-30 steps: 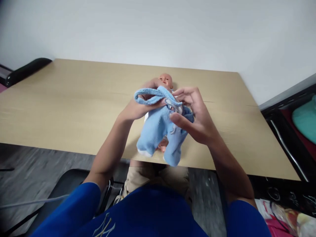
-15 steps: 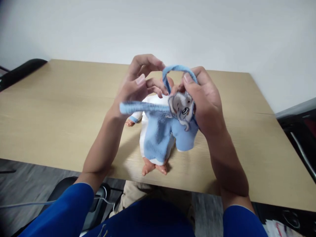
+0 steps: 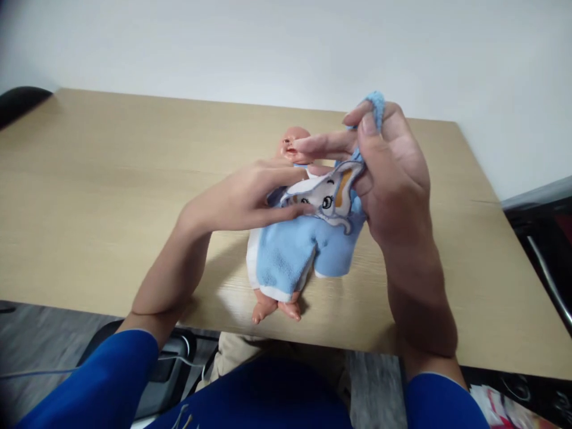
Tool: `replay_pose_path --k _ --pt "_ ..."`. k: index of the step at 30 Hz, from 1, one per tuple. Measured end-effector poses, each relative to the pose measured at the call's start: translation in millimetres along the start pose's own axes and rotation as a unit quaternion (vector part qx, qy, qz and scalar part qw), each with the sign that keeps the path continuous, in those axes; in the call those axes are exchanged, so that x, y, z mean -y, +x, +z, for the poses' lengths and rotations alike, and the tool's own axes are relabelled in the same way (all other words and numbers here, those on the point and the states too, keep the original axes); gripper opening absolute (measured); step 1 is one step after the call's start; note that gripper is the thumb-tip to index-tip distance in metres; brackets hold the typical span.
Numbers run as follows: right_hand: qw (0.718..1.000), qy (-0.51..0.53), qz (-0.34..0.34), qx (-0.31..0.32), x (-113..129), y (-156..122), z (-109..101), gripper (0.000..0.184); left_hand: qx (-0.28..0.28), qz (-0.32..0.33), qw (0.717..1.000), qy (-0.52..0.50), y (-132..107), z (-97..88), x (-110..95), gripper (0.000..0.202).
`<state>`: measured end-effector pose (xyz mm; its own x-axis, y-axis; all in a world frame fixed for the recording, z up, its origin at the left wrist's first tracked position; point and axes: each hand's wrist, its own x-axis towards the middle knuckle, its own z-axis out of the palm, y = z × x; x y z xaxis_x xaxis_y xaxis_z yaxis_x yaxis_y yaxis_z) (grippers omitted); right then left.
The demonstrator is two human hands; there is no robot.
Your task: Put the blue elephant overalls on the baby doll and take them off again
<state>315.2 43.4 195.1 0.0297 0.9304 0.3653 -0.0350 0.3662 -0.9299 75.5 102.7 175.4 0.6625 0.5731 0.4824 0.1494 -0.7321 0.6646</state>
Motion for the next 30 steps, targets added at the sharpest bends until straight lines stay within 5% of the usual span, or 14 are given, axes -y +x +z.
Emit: replay_pose_path --k 3,6,8,11,14,18,21,24,28,30 --pt "0.985 -0.125 -0.099 -0.067 -13.0 11.8 -18.6 0.018 0.102 0.065 0.992 0.047 3.0 -11.7 1.4 0.038" --pt "0.941 -0.230 -0.232 -0.082 -27.4 28.0 -43.7 0.005 0.111 0.090 0.987 0.066 2.2 -25.3 0.4 0.043" --pt "0.946 -0.192 -0.261 -0.004 -32.4 36.1 -54.9 0.037 0.116 0.085 0.988 0.062 -0.1 -29.0 0.5 0.049" --pt "0.966 -0.114 -0.179 0.145 -31.2 38.3 -57.0 0.060 0.139 0.094 0.984 0.060 -3.5 -29.0 -0.1 0.054" --pt "0.941 -0.183 -0.134 0.251 -25.9 33.0 -50.6 0.062 0.129 0.132 0.980 0.069 -5.4 -30.4 -6.4 0.045" --pt "0.894 -0.283 -0.221 0.270 -23.9 26.2 -45.1 0.029 0.082 0.102 0.990 0.054 -7.9 -41.0 -15.6 0.022" --pt "0.908 -0.265 -0.231 0.230 -25.7 22.2 -44.0 0.015 0.113 0.036 0.993 0.011 -9.7 -53.6 -10.4 0.026" --pt "0.937 -0.209 -0.195 0.203 -27.7 20.6 -41.6 0.018 0.145 0.049 0.987 -0.045 -9.6 -62.2 1.9 0.023" --pt "0.923 -0.160 -0.084 0.341 -29.7 24.3 -29.6 0.046 0.073 0.130 0.987 -0.057 -6.3 -55.3 11.7 0.027" --pt "0.891 -0.153 -0.032 0.427 -30.5 25.5 -21.0 0.035 0.055 0.122 0.989 -0.064 -4.5 -47.3 12.1 0.031"
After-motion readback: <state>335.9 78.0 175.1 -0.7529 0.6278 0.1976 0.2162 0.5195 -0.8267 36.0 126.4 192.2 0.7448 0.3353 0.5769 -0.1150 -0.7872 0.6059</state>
